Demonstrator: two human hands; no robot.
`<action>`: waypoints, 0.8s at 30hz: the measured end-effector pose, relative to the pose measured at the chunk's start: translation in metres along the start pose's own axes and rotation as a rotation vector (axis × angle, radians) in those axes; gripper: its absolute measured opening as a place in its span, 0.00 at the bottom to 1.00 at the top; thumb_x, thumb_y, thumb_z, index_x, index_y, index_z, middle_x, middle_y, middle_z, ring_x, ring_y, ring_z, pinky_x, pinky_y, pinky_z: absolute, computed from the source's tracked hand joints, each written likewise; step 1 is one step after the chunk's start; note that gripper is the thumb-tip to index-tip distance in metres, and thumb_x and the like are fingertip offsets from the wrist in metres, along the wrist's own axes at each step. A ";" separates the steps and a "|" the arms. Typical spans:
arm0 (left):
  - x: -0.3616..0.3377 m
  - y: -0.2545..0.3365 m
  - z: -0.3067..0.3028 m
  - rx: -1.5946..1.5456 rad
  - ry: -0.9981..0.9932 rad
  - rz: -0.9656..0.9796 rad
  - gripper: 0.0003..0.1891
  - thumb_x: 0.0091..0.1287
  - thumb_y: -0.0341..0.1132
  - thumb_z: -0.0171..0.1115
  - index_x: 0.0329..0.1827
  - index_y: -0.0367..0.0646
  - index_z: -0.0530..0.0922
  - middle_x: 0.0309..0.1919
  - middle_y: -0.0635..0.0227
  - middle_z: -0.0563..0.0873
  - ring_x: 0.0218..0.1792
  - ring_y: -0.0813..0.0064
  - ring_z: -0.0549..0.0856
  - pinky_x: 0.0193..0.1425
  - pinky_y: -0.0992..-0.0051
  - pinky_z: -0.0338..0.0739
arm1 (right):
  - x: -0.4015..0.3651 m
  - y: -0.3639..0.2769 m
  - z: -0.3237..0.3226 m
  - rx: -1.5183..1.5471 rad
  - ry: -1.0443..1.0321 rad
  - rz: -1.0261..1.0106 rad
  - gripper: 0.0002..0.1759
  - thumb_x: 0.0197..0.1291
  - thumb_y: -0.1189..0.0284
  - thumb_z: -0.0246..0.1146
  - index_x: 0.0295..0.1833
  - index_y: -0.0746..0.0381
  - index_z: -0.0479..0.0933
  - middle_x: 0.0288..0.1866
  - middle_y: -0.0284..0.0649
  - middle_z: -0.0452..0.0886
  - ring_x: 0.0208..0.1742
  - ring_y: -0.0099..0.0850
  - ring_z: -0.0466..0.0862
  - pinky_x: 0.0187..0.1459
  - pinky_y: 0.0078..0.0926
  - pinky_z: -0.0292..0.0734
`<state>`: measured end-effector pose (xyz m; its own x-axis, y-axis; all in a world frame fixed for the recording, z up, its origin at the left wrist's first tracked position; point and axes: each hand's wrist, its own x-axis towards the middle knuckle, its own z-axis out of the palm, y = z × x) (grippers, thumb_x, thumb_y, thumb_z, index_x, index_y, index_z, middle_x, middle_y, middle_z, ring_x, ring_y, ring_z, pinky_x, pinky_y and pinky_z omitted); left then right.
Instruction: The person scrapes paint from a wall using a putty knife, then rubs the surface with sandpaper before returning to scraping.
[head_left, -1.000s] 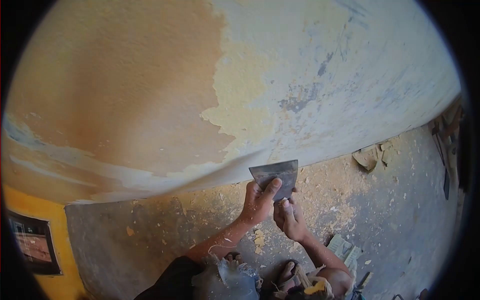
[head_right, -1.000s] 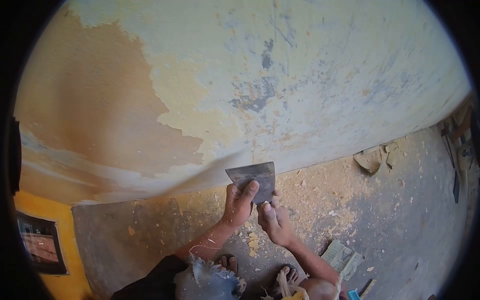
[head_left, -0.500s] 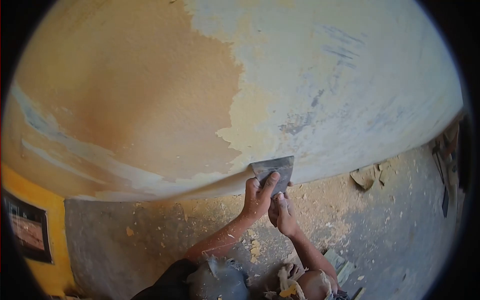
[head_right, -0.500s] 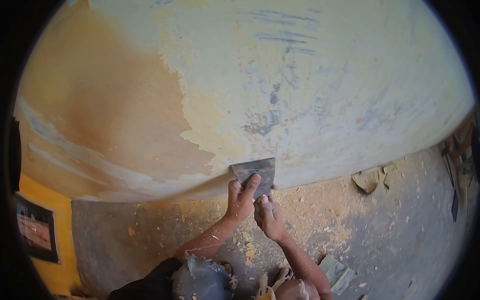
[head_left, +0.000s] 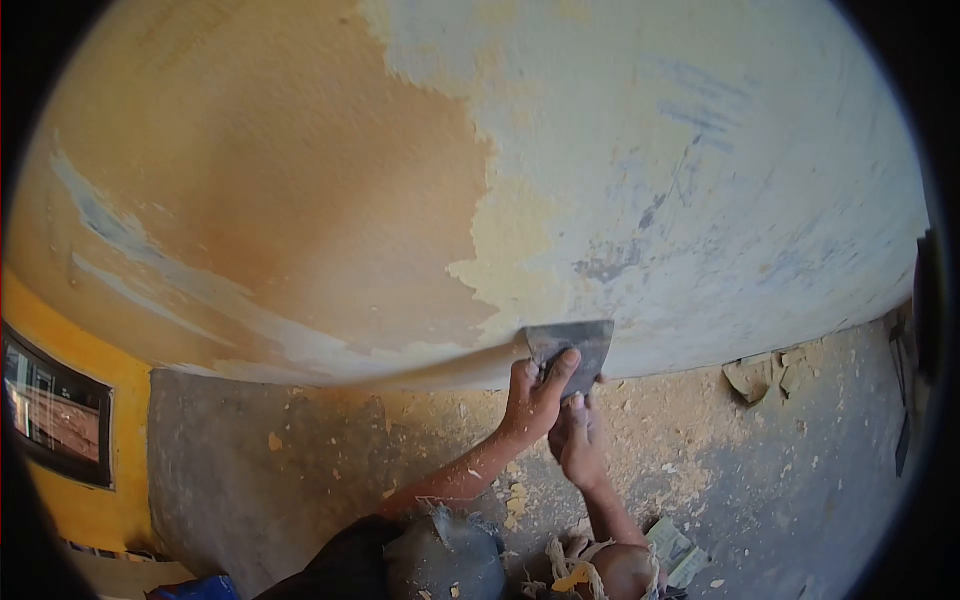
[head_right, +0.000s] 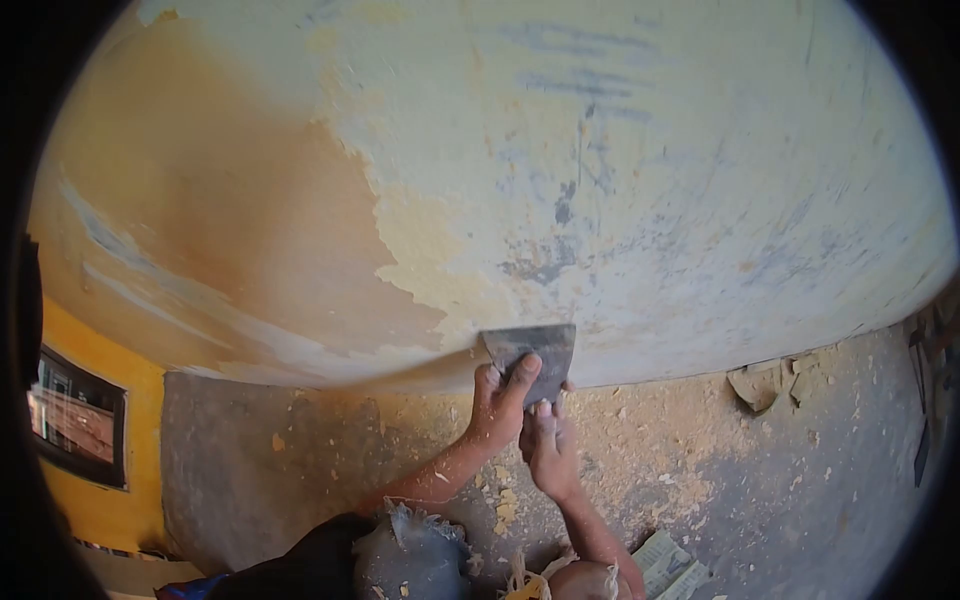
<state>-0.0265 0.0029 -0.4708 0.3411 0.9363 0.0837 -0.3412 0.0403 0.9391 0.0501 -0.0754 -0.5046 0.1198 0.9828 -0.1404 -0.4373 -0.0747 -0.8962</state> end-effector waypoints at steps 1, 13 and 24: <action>-0.001 0.001 0.003 -0.005 -0.007 0.011 0.17 0.76 0.42 0.56 0.50 0.34 0.80 0.33 0.62 0.88 0.32 0.75 0.87 0.33 0.76 0.83 | 0.000 0.004 0.001 0.058 0.006 -0.016 0.21 0.78 0.52 0.45 0.37 0.56 0.65 0.18 0.22 0.60 0.16 0.12 0.59 0.18 0.16 0.54; 0.013 0.029 0.014 -0.044 -0.026 0.028 0.17 0.75 0.42 0.59 0.49 0.33 0.80 0.32 0.59 0.88 0.29 0.76 0.86 0.32 0.76 0.82 | 0.004 -0.040 0.009 -0.008 0.018 -0.019 0.21 0.77 0.51 0.44 0.40 0.56 0.64 0.20 0.22 0.61 0.17 0.13 0.60 0.18 0.15 0.55; 0.002 0.019 0.019 -0.033 0.014 -0.068 0.19 0.75 0.45 0.58 0.47 0.32 0.81 0.32 0.60 0.88 0.27 0.76 0.85 0.31 0.76 0.82 | -0.006 -0.032 -0.003 -0.054 0.026 0.065 0.21 0.77 0.50 0.45 0.36 0.55 0.63 0.19 0.22 0.60 0.17 0.13 0.60 0.18 0.15 0.54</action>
<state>-0.0153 -0.0014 -0.4468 0.3523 0.9358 0.0149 -0.3464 0.1156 0.9309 0.0658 -0.0795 -0.4765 0.1161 0.9709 -0.2096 -0.3967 -0.1481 -0.9059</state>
